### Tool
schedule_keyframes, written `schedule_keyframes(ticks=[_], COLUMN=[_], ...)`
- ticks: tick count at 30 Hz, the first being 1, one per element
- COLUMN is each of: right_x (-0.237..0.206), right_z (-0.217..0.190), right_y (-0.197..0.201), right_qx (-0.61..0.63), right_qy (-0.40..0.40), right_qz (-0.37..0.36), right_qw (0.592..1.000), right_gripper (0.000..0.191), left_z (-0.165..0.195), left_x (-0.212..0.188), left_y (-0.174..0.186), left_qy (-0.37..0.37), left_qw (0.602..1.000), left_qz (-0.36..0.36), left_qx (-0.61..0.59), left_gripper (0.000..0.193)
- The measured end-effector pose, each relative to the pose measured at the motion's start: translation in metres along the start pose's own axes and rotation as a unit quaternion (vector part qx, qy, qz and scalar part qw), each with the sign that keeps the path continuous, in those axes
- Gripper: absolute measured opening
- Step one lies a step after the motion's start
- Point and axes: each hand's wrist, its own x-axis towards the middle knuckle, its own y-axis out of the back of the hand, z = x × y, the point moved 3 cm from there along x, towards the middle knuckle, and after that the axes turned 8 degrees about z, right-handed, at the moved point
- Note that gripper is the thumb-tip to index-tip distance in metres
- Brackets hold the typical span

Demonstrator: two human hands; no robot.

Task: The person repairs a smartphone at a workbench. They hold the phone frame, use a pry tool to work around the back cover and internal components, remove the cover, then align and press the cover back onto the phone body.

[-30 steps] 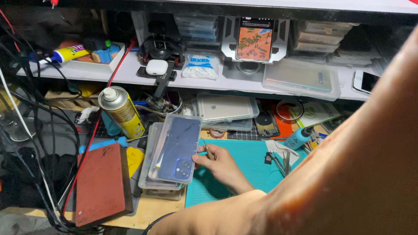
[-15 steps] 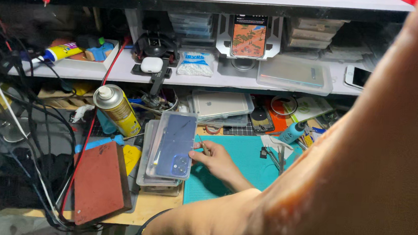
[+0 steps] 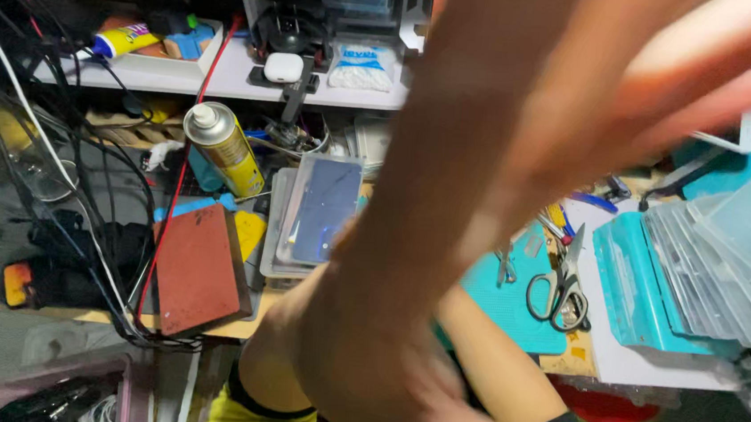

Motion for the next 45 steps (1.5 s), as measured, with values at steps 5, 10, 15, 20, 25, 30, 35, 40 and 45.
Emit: schedule_keyframes(ticks=[5, 10, 15, 20, 25, 30, 35, 40, 45], right_x=[-0.008, -0.016, -0.028, -0.049, -0.062, -0.066, -0.064, -0.051, -0.041], right_z=[-0.002, -0.006, -0.008, -0.010, -0.007, -0.008, -0.019, -0.032, -0.015], right_y=[-0.005, 0.011, 0.052, 0.098, 0.129, 0.126, 0.109, 0.092, 0.085], right_qx=[0.036, 0.086, 0.061, 0.092, 0.097, 0.073, 0.014, 0.049, -0.020], right_qy=[-0.027, -0.021, -0.005, 0.016, 0.012, 0.025, 0.048, 0.025, 0.009], right_qz=[0.038, 0.055, 0.090, 0.111, 0.136, 0.126, 0.115, 0.113, 0.126], right_qw=[0.998, 0.995, 0.994, 0.989, 0.986, 0.989, 0.992, 0.992, 0.992], right_gripper=[0.020, 0.017, 0.014, 0.014, 0.011, 0.018, 0.027, 0.028, 0.031], left_z=[-0.022, -0.095, -0.135, -0.191, -0.245, -0.268, -0.253, -0.236, -0.250], left_x=[-0.076, -0.169, -0.217, -0.210, -0.203, -0.207, -0.221, -0.236, -0.250], left_y=[0.102, 0.198, 0.212, 0.197, 0.181, 0.173, 0.181, 0.187, 0.192], left_qy=[0.036, 0.133, 0.132, 0.146, 0.251, 0.353, 0.281, 0.227, 0.264], left_qw=[0.961, 0.812, 0.765, 0.812, 0.866, 0.886, 0.886, 0.874, 0.855], left_qz=[0.181, 0.343, 0.352, 0.294, 0.278, 0.283, 0.367, 0.425, 0.429], left_qx=[0.204, 0.452, 0.523, 0.482, 0.330, 0.104, 0.047, 0.060, 0.124], left_gripper=[0.089, 0.056, 0.041, 0.044, 0.056, 0.055, 0.052, 0.050, 0.050])
